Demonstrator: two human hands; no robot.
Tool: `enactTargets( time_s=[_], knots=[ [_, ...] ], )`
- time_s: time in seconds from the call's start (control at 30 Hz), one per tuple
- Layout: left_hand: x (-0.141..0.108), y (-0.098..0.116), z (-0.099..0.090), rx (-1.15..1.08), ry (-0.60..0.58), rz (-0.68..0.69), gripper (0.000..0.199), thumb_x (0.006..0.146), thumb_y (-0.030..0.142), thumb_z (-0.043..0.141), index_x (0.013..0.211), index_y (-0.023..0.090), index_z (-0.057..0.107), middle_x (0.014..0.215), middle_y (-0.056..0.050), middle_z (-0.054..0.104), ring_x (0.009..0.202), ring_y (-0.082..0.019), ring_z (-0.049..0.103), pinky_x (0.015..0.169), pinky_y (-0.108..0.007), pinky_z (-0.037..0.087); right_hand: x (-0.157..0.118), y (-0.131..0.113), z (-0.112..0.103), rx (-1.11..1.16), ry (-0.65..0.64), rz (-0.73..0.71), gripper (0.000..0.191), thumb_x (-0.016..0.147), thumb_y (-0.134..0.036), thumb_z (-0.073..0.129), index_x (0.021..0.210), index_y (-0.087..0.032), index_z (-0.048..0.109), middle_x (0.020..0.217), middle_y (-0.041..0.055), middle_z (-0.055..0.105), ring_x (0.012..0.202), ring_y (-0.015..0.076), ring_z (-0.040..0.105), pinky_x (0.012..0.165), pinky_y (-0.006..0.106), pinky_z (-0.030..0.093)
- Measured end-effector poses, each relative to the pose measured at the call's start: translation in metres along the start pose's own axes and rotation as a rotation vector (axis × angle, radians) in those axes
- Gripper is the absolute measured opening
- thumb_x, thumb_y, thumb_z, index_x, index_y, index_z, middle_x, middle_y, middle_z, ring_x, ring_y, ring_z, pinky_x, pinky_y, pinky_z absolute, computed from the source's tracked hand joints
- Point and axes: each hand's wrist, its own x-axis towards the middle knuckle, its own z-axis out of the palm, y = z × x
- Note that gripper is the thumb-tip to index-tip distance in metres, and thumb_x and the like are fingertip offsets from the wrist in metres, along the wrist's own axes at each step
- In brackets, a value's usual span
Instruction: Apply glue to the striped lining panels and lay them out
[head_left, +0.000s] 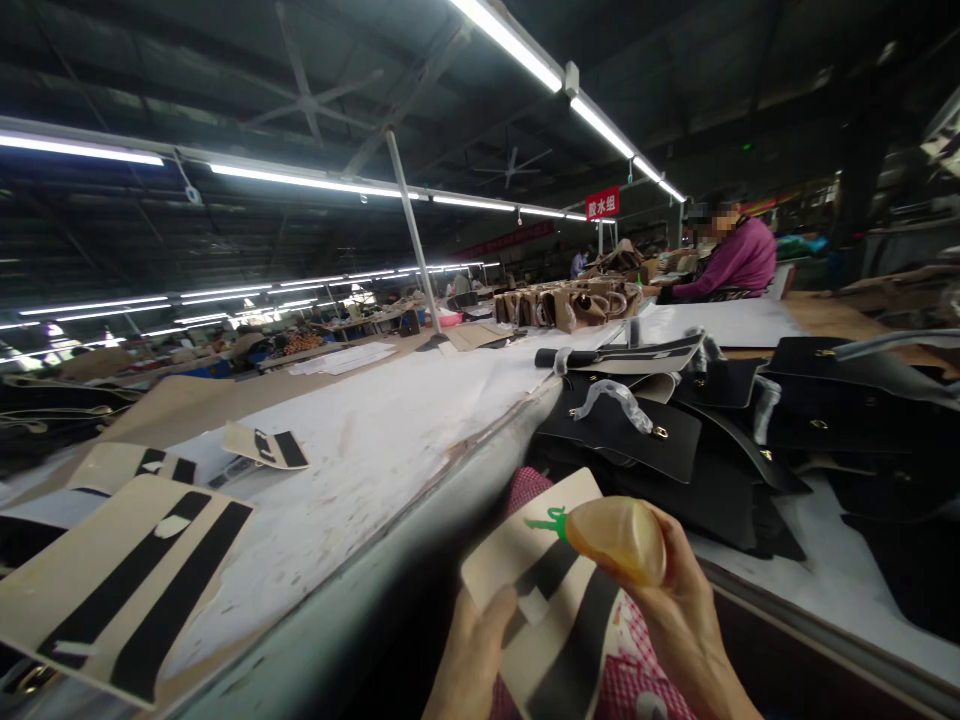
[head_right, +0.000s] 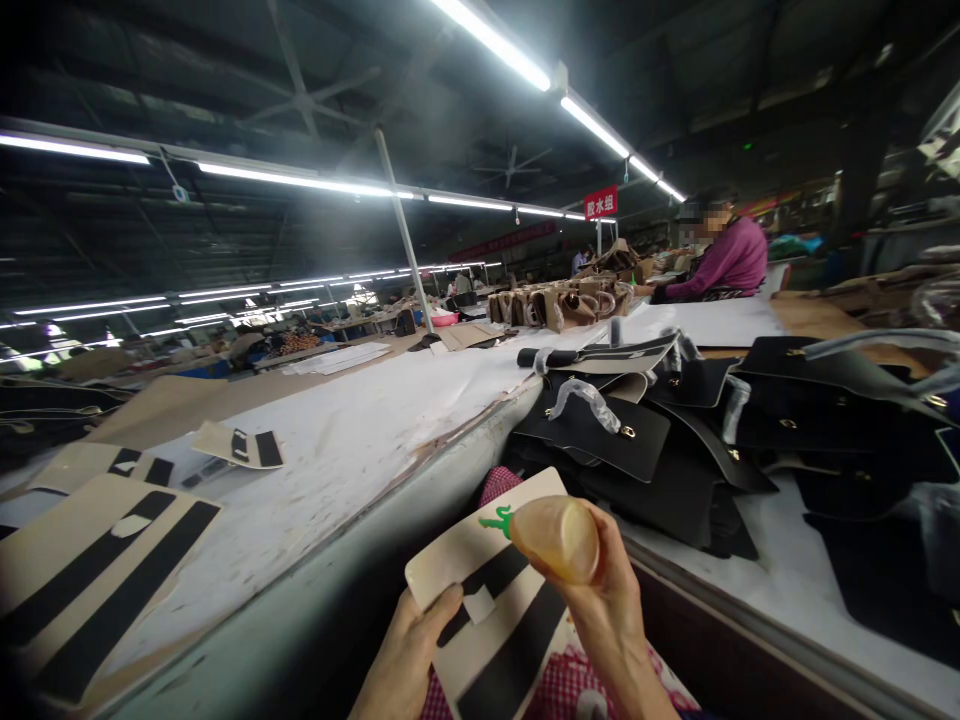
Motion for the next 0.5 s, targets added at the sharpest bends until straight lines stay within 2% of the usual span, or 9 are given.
enactTargets(
  time_s=[0.1,0.2,0.27,0.4,0.5],
  knots=[
    [0.004,-0.006,-0.009,0.014,0.062,-0.061,0.05,0.084,0.029,0.067,0.127,0.012,0.05,0.12,-0.016,0.07,0.11,-0.03,0.067,0.093,-0.039,0.053,0.005,0.004,0.0,0.091,0.02,0.145,0.063,0.051,-0.034,0.091,0.107,-0.027,0.063,0.099,-0.0002,0.065,0.083,0.0166,0.061,0.072,0.025,0.053],
    [0.008,-0.01,-0.006,-0.027,0.034,-0.037,0.049,0.075,0.024,0.073,0.12,0.011,0.057,0.108,-0.013,0.074,0.101,-0.03,0.07,0.085,-0.037,0.055,0.005,0.005,0.001,0.135,0.01,0.216,0.066,0.049,-0.034,0.091,0.108,-0.026,0.062,0.096,-0.0007,0.065,0.082,0.0162,0.059,0.071,0.024,0.051],
    [0.012,-0.014,-0.005,-0.049,0.018,-0.008,0.051,0.071,0.023,0.075,0.118,0.011,0.059,0.106,-0.012,0.075,0.1,-0.03,0.071,0.084,-0.036,0.055,0.003,0.006,0.004,0.142,0.005,0.238,0.067,0.048,-0.035,0.091,0.108,-0.026,0.062,0.096,-0.0004,0.066,0.083,0.0166,0.06,0.07,0.024,0.051],
    [0.016,-0.019,-0.008,-0.064,0.085,0.021,0.058,0.069,0.024,0.076,0.123,0.012,0.058,0.11,-0.013,0.074,0.104,-0.03,0.07,0.086,-0.035,0.054,-0.003,0.004,0.007,0.121,0.012,0.263,0.067,0.046,-0.034,0.092,0.107,-0.026,0.063,0.091,-0.0012,0.065,0.077,0.0156,0.059,0.063,0.023,0.051],
    [0.012,-0.013,-0.009,-0.083,0.096,0.031,0.06,0.071,0.026,0.074,0.127,0.012,0.057,0.109,-0.014,0.075,0.102,-0.031,0.07,0.086,-0.038,0.055,-0.011,0.002,0.006,0.093,0.006,0.188,0.068,0.042,-0.027,0.093,0.104,-0.027,0.064,0.094,-0.0001,0.066,0.076,0.0179,0.061,0.06,0.025,0.053]
  ],
)
